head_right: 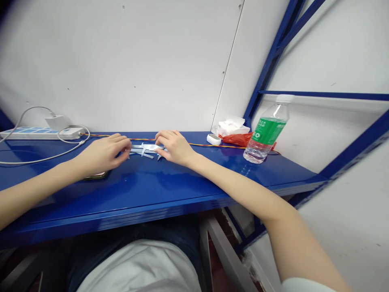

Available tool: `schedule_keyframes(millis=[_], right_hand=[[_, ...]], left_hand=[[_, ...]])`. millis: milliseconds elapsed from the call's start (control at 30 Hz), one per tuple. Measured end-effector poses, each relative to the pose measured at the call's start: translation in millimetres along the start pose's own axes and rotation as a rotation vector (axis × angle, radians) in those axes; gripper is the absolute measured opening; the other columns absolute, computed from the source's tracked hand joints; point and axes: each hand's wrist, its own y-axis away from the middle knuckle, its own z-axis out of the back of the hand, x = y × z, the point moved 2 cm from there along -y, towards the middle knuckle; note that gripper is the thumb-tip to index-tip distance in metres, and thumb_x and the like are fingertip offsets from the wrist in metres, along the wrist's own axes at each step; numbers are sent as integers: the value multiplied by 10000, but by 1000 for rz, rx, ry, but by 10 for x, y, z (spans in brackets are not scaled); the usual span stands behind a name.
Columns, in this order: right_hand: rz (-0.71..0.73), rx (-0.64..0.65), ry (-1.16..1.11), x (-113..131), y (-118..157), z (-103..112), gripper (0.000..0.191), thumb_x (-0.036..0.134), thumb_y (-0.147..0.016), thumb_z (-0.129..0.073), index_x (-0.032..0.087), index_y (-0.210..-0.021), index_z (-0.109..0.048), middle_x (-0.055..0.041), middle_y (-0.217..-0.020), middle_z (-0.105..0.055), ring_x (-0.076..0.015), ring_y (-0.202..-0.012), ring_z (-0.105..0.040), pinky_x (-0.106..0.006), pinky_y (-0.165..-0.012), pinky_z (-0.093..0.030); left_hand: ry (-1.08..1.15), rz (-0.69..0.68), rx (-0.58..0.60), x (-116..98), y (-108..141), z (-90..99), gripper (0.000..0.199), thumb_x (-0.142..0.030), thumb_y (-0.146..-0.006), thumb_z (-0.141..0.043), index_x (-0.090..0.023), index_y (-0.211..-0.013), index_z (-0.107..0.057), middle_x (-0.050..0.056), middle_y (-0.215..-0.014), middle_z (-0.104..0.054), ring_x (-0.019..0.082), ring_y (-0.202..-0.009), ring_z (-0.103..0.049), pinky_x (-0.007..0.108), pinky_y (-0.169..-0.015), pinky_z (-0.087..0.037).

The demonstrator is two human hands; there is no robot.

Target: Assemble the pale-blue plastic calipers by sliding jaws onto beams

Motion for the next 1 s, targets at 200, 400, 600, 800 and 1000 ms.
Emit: schedule_keyframes(millis=[200,400,600,800,1000], right_hand=[[-22,-6,-23,-10,4,-7,93,273,-883,-540,189,-848,-560,-79,-1005,-636,-199,-965,-572,-341,-814,-370],[-22,108,-64,18,8,-19,88,270,-871,-564,184,-878,-583,-83,-1054,-622,-199,-969,-558,-355,-843,-389],[-64,330,-158,-17,44,-28,163,327,-863,-576,179,-830,-637,-95,-1140,-584,-212,-997,-546,-391,-869,-419],[-72,373,-175,0,43,-32,168,309,-869,-565,183,-812,-659,-94,-1134,-585,-218,-997,-559,-412,-888,-427],[-75,386,-174,-10,39,-21,158,294,-871,-560,176,-832,-658,-95,-1136,-581,-216,-999,-552,-403,-883,-430]], left_hand=[[39,-40,45,54,7,-51,215,-235,-851,-364,-187,-853,-574,77,-854,-627,233,-875,-573,335,-722,-463],[80,-131,117,-127,34,-65,262,-263,-897,-336,-189,-955,-580,60,-883,-614,203,-855,-579,321,-782,-449],[138,-121,308,-24,60,-113,215,-311,-888,-372,-194,-927,-548,56,-931,-586,211,-908,-543,350,-842,-412],[357,-134,448,-56,128,74,478,-598,-723,-592,-230,-1022,-533,43,-1028,-552,213,-925,-530,303,-793,-429],[422,-131,465,-138,89,144,357,-524,-842,-480,-226,-1034,-522,48,-1065,-530,190,-937,-515,306,-851,-412]])
